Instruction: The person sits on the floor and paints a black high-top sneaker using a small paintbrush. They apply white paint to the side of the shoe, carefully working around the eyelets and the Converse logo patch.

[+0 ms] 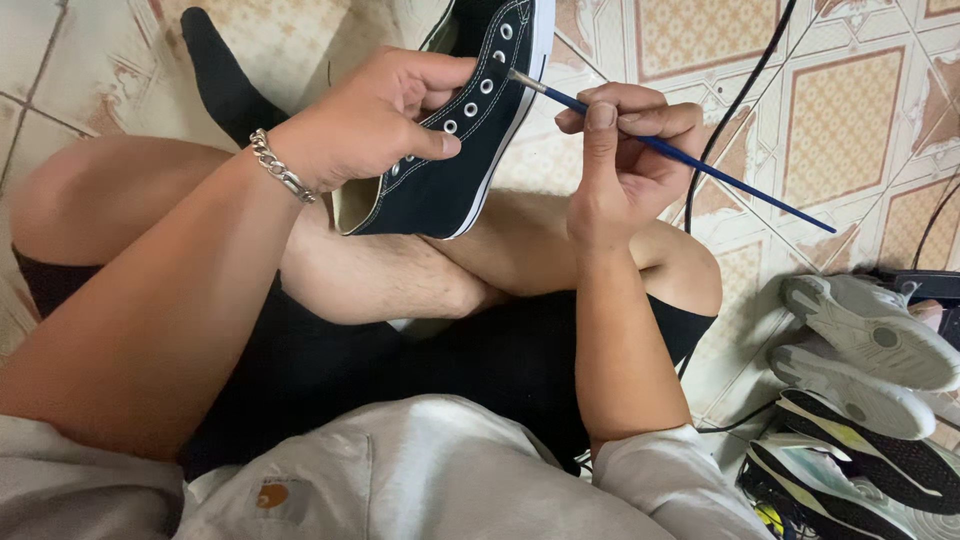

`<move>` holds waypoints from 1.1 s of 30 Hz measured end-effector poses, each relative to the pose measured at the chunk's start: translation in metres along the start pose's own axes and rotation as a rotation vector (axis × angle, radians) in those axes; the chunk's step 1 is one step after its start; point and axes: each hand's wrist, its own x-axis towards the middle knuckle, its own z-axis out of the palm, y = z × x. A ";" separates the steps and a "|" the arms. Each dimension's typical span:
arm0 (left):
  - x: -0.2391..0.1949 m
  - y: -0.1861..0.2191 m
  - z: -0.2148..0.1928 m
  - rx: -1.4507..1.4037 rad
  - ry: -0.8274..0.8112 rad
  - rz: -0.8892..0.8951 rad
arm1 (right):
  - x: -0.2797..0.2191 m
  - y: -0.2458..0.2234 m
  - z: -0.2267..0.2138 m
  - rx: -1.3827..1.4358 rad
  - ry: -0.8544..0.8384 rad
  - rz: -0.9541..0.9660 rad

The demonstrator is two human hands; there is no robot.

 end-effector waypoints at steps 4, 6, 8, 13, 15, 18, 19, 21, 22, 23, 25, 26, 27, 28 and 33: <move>0.003 -0.008 -0.001 -0.090 -0.016 -0.015 | 0.000 0.000 0.002 -0.009 0.024 -0.018; 0.003 -0.011 -0.003 0.017 0.018 -0.005 | 0.001 -0.001 0.002 -0.023 0.026 -0.028; 0.000 0.002 0.000 0.013 0.001 0.005 | 0.000 -0.004 0.002 -0.028 0.011 -0.018; 0.000 0.006 0.001 0.039 -0.003 -0.010 | 0.000 0.000 0.003 -0.016 0.027 -0.051; 0.002 -0.002 0.001 -0.044 -0.029 0.021 | -0.001 -0.003 0.005 -0.022 0.010 -0.038; 0.007 -0.035 -0.007 0.020 0.088 -0.080 | -0.001 -0.001 0.002 -0.040 -0.020 -0.066; 0.005 -0.024 -0.005 0.020 0.088 -0.080 | 0.000 -0.001 0.003 -0.040 -0.021 -0.066; 0.001 -0.002 0.000 0.056 0.044 -0.084 | 0.000 -0.002 0.004 -0.041 0.022 -0.070; 0.002 -0.003 -0.001 0.057 0.045 -0.084 | 0.000 -0.002 0.004 -0.040 0.021 -0.070; 0.002 -0.005 -0.001 0.025 0.026 -0.042 | 0.000 -0.003 0.005 -0.044 0.011 -0.065; 0.003 -0.009 -0.001 -0.008 0.007 0.001 | -0.001 -0.003 0.005 -0.050 0.001 -0.061; 0.004 -0.013 -0.001 -0.054 0.004 -0.005 | -0.001 -0.002 0.004 -0.038 0.001 -0.066; 0.004 -0.016 -0.001 -0.099 0.003 -0.011 | -0.001 0.000 0.004 -0.024 0.000 -0.071; 0.002 -0.004 0.001 -0.099 0.003 -0.011 | -0.001 -0.001 0.003 -0.024 0.000 -0.071; 0.001 -0.013 -0.004 0.075 0.043 -0.041 | -0.003 -0.005 0.006 -0.073 0.019 -0.057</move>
